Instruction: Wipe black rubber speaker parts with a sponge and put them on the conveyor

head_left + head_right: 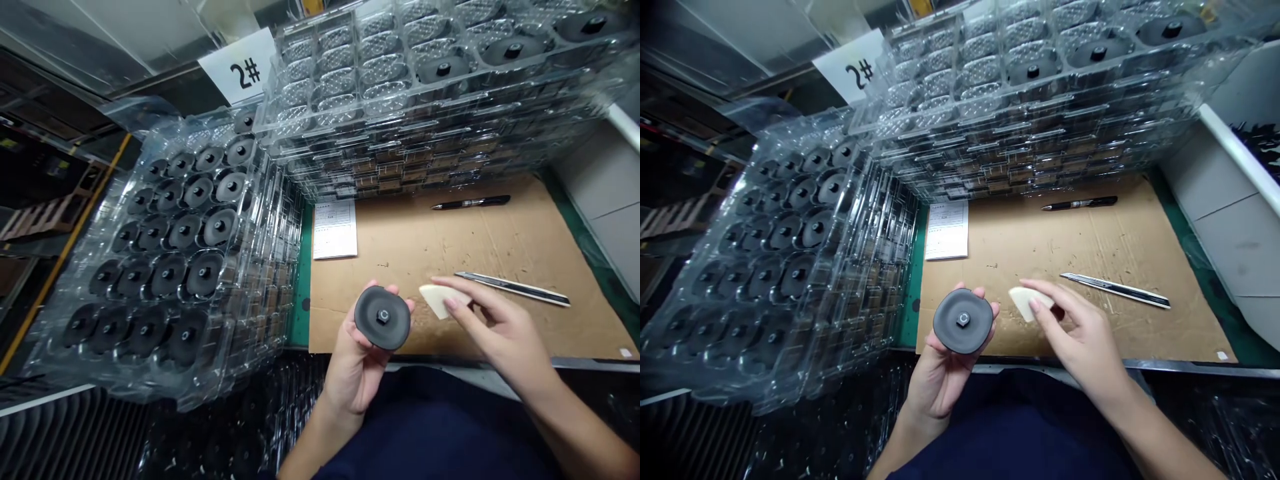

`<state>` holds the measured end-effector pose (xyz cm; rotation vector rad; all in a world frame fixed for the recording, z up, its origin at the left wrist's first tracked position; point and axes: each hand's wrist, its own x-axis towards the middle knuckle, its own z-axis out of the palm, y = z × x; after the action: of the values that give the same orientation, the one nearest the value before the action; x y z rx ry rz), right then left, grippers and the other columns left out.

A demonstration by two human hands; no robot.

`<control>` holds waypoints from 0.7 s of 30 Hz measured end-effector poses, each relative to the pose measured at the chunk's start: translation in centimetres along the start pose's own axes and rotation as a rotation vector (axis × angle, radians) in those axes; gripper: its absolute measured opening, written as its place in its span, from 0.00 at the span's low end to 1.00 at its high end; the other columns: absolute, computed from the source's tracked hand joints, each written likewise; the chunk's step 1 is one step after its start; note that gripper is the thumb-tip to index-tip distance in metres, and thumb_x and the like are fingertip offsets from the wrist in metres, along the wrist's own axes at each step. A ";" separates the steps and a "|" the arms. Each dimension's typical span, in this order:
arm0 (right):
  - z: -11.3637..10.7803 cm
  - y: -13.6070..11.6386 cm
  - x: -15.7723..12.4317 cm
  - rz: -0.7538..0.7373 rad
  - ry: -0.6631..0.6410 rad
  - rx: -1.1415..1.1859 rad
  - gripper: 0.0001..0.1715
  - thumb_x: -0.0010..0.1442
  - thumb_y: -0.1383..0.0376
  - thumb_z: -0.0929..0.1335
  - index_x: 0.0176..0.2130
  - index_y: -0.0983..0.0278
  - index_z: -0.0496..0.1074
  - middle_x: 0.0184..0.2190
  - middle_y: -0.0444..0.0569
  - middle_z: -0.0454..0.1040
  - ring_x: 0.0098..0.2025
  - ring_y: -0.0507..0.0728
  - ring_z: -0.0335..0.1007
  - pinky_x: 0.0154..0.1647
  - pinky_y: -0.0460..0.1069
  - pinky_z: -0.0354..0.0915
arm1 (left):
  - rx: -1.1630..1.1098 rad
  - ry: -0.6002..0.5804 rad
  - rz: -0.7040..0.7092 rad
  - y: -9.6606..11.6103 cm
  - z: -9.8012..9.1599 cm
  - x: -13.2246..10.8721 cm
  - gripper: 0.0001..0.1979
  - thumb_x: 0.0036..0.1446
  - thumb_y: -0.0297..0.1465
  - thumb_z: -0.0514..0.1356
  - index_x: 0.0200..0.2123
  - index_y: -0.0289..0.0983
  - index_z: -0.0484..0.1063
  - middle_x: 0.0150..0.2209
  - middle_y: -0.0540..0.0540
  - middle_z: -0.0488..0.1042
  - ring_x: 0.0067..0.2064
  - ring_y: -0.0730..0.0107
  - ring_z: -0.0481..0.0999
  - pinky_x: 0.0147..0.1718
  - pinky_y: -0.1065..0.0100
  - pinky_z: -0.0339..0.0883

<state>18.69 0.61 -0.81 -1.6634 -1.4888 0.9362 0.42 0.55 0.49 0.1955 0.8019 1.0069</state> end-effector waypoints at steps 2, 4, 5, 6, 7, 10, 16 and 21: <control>-0.2 -3.2 0.2 -0.176 0.031 0.029 0.17 0.60 0.65 0.65 0.49 0.55 0.69 0.44 0.46 0.73 0.39 0.54 0.70 0.35 0.47 0.67 | 0.020 0.021 0.025 -0.3 0.0 -0.2 0.33 0.42 0.41 0.68 0.53 0.44 0.66 0.55 0.44 0.68 0.55 0.53 0.68 0.55 0.57 0.60; 0.3 -5.5 0.1 -0.395 -0.006 0.040 0.19 0.60 0.68 0.64 0.51 0.59 0.67 0.42 0.48 0.73 0.39 0.54 0.69 0.38 0.50 0.66 | 0.039 0.033 0.038 -0.4 0.0 -0.4 0.29 0.46 0.39 0.66 0.53 0.43 0.66 0.53 0.44 0.69 0.55 0.56 0.68 0.55 0.60 0.61; 0.7 -6.2 0.0 -0.487 -0.053 0.042 0.19 0.60 0.70 0.63 0.51 0.61 0.66 0.41 0.49 0.74 0.39 0.55 0.68 0.41 0.52 0.66 | 0.048 0.036 0.040 -0.4 0.0 -0.5 0.27 0.48 0.38 0.65 0.53 0.42 0.67 0.53 0.44 0.70 0.54 0.58 0.69 0.55 0.61 0.60; 1.1 -6.7 -0.1 -0.553 -0.119 0.044 0.18 0.60 0.71 0.62 0.51 0.63 0.66 0.39 0.50 0.74 0.39 0.55 0.68 0.43 0.52 0.65 | 0.052 0.039 0.043 -0.4 0.0 -0.5 0.25 0.49 0.36 0.65 0.52 0.42 0.67 0.52 0.44 0.71 0.53 0.58 0.70 0.55 0.61 0.60; 1.5 -6.9 0.0 -0.587 -0.199 0.044 0.17 0.60 0.72 0.62 0.49 0.64 0.67 0.38 0.50 0.74 0.39 0.54 0.68 0.43 0.52 0.65 | 0.051 0.045 0.053 -0.4 0.0 -0.6 0.24 0.50 0.35 0.65 0.52 0.43 0.67 0.51 0.44 0.71 0.52 0.58 0.71 0.55 0.60 0.61; 2.1 -7.1 0.5 -0.578 -0.316 0.009 0.14 0.61 0.72 0.61 0.46 0.64 0.68 0.35 0.49 0.73 0.36 0.53 0.67 0.39 0.50 0.65 | 0.067 0.072 0.082 -0.4 0.2 -0.5 0.23 0.48 0.34 0.66 0.49 0.42 0.70 0.48 0.46 0.73 0.49 0.58 0.72 0.52 0.59 0.64; 1.3 -5.9 0.0 -0.691 -0.192 0.023 0.18 0.59 0.74 0.61 0.49 0.66 0.66 0.34 0.50 0.72 0.36 0.54 0.65 0.40 0.51 0.63 | 0.093 0.029 0.036 0.2 1.0 -0.3 0.27 0.39 0.35 0.71 0.46 0.41 0.72 0.43 0.47 0.76 0.46 0.61 0.74 0.50 0.63 0.65; 0.0 -5.2 -0.2 -0.512 -0.107 -0.128 0.16 0.59 0.75 0.61 0.47 0.66 0.68 0.32 0.49 0.70 0.32 0.52 0.61 0.34 0.49 0.58 | 0.046 0.010 0.017 0.3 0.4 -0.7 0.33 0.36 0.36 0.72 0.49 0.41 0.71 0.44 0.47 0.75 0.45 0.69 0.74 0.44 0.74 0.66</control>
<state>16.19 0.88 3.72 -1.2304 -1.9567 0.6629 0.30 0.24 1.23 0.2373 0.8346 1.0067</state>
